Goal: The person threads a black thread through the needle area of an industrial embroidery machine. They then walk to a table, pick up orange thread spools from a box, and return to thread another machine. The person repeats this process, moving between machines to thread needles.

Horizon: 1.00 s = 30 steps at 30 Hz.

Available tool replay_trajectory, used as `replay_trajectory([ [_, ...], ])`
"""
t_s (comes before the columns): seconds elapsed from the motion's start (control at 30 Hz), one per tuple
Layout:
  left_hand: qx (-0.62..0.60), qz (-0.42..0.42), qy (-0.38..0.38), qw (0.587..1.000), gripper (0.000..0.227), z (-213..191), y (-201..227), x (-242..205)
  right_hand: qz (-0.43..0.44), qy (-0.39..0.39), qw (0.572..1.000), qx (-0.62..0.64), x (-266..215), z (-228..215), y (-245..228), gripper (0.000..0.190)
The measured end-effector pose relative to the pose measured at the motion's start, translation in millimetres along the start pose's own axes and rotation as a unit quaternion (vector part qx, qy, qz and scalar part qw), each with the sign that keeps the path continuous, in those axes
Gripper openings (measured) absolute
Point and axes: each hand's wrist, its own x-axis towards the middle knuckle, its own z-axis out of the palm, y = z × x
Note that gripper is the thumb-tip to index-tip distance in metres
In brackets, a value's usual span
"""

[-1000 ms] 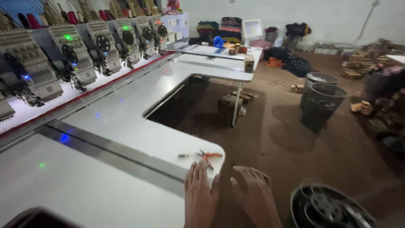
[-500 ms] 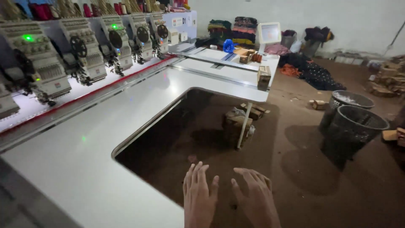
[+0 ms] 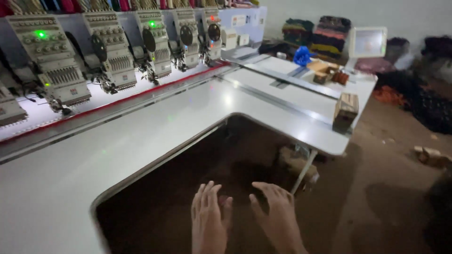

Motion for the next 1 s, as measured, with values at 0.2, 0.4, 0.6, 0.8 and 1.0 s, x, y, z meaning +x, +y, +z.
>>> replay_trajectory([
  [0.2, 0.012, -0.084, -0.01, 0.996, 0.045, 63.4, 11.9, 81.8, -0.103, 0.013, 0.994, 0.011, 116.4, 0.9, 43.3, 0.038],
  [0.4, 0.046, -0.08, 0.01, 0.996, 0.045, 129.6, -23.5, 178.7, -0.14, 0.039, 0.989, 0.023, 240.5, 31.0, 70.0, 0.036],
  [0.6, 0.074, -0.01, 0.035, 0.997, 0.046, 183.8, -67.9, 302.7, -0.175, 0.087, 0.98, 0.027, 377.0, 70.5, 68.0, 0.035],
  [0.8, 0.053, -0.003, 0.034, 0.998, 0.043, 256.3, -126.6, 427.8, -0.142, 0.075, 0.986, 0.05, 512.9, 106.4, 57.1, 0.033],
  [1.0, 0.046, 0.008, 0.029, 0.998, 0.04, 321.6, -178.5, 527.3, -0.126, 0.06, 0.988, 0.061, 636.3, 145.2, 58.2, 0.037],
])
